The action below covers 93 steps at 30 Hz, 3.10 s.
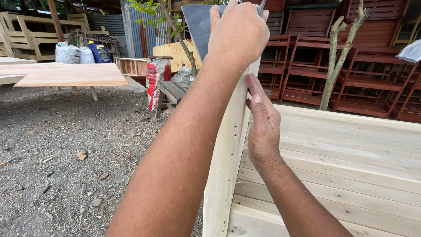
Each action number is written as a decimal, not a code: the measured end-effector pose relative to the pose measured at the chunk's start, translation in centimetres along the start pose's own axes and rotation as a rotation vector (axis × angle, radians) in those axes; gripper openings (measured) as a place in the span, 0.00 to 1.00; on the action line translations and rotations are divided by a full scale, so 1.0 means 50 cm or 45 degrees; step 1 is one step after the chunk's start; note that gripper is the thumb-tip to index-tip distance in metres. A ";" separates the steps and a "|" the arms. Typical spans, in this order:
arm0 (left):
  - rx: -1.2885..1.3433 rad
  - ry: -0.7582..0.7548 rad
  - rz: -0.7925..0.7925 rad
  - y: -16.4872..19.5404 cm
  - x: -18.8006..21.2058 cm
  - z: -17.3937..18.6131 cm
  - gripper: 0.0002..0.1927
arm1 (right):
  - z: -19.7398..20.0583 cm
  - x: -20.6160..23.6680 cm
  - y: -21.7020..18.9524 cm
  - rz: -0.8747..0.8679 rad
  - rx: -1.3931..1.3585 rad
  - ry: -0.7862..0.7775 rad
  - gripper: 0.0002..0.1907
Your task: The person sands the legs and side rails of an unfinished wooden bed frame using a sheet of sandpaper held by hand. They steady the frame with one hand while rubbing the sandpaper along the wood, working around the leg and lower rails.
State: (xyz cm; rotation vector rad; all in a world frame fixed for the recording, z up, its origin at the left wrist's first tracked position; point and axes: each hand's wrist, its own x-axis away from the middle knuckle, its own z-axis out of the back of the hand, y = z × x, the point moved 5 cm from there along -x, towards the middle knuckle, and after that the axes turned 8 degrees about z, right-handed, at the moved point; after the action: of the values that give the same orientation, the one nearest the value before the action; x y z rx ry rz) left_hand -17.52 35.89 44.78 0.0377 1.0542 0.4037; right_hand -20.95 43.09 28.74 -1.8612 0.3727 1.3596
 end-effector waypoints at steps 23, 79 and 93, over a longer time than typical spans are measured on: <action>0.356 0.249 0.198 -0.098 -0.030 -0.008 0.24 | -0.032 -0.087 0.028 0.285 0.410 -0.021 0.32; 0.055 0.411 -0.464 -0.057 0.263 -0.146 0.31 | 0.148 0.011 0.179 -0.449 -0.821 0.487 0.35; -0.215 0.168 -0.551 -0.088 0.416 -0.235 0.38 | 0.192 0.116 0.247 -0.647 -0.640 0.594 0.34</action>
State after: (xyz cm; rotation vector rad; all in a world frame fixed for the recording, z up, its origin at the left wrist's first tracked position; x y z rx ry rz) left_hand -17.27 37.03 20.53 -0.3668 1.1199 0.1012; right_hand -33.00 43.29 17.20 -2.4712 -0.2382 0.6999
